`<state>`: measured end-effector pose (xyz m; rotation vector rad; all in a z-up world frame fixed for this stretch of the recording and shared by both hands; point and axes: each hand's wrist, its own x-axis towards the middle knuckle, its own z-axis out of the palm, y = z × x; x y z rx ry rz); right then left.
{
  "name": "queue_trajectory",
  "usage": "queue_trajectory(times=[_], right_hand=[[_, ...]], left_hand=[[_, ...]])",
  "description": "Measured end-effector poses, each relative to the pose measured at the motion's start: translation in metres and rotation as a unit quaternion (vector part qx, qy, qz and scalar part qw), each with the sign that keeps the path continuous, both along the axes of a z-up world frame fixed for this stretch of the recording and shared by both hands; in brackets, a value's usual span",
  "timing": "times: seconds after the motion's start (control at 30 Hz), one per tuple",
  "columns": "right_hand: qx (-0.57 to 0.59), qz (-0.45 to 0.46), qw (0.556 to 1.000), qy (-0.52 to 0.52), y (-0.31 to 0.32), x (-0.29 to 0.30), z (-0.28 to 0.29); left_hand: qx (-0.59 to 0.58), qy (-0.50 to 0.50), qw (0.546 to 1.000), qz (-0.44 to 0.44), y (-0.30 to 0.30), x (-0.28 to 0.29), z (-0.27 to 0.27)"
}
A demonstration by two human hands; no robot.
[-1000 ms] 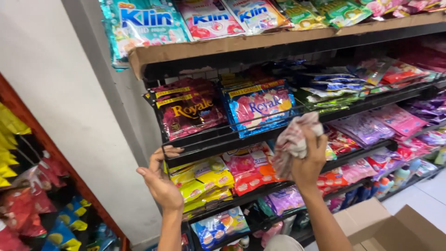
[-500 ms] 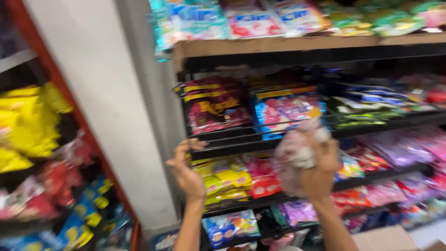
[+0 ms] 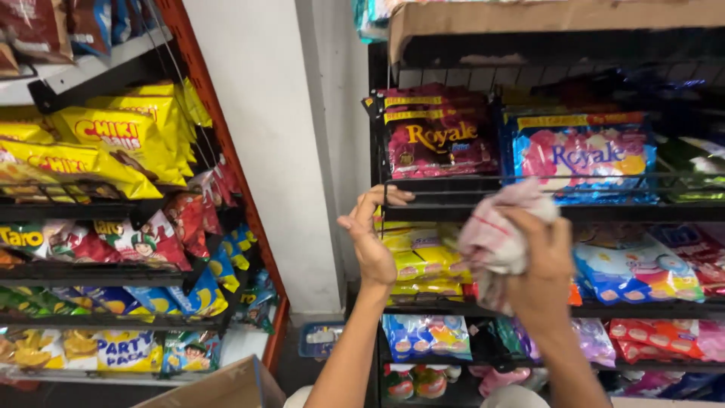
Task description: Stocking and organizing detergent packets on a grocery store shelf.
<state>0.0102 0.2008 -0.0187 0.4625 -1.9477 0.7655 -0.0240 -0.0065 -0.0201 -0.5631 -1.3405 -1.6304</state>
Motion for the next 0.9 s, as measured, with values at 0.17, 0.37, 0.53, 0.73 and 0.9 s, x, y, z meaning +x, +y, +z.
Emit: queue_trajectory(times=[0.17,0.37,0.53,0.73,0.9], right_hand=[[-0.007,-0.059,0.996,0.066,0.077,-0.020,-0.025],[-0.042,-0.082,0.986,0.140,0.047,-0.030,0.004],[0.006,0.019,0.992,0.123,-0.065,-0.010,0.032],[0.072,0.103,0.992,0.024,-0.081,0.007,0.022],[0.055,0.001,0.997,0.046,-0.002,-0.007,-0.018]], left_hand=[[-0.019,-0.023,1.000,0.001,0.002,0.002,-0.001],[-0.054,-0.031,0.998,0.029,0.004,0.002,0.001],[-0.033,-0.044,0.998,0.021,0.005,-0.004,-0.016],[0.010,-0.091,0.995,0.033,-0.002,-0.015,-0.030],[-0.072,-0.023,0.997,0.024,-0.007,0.002,-0.003]])
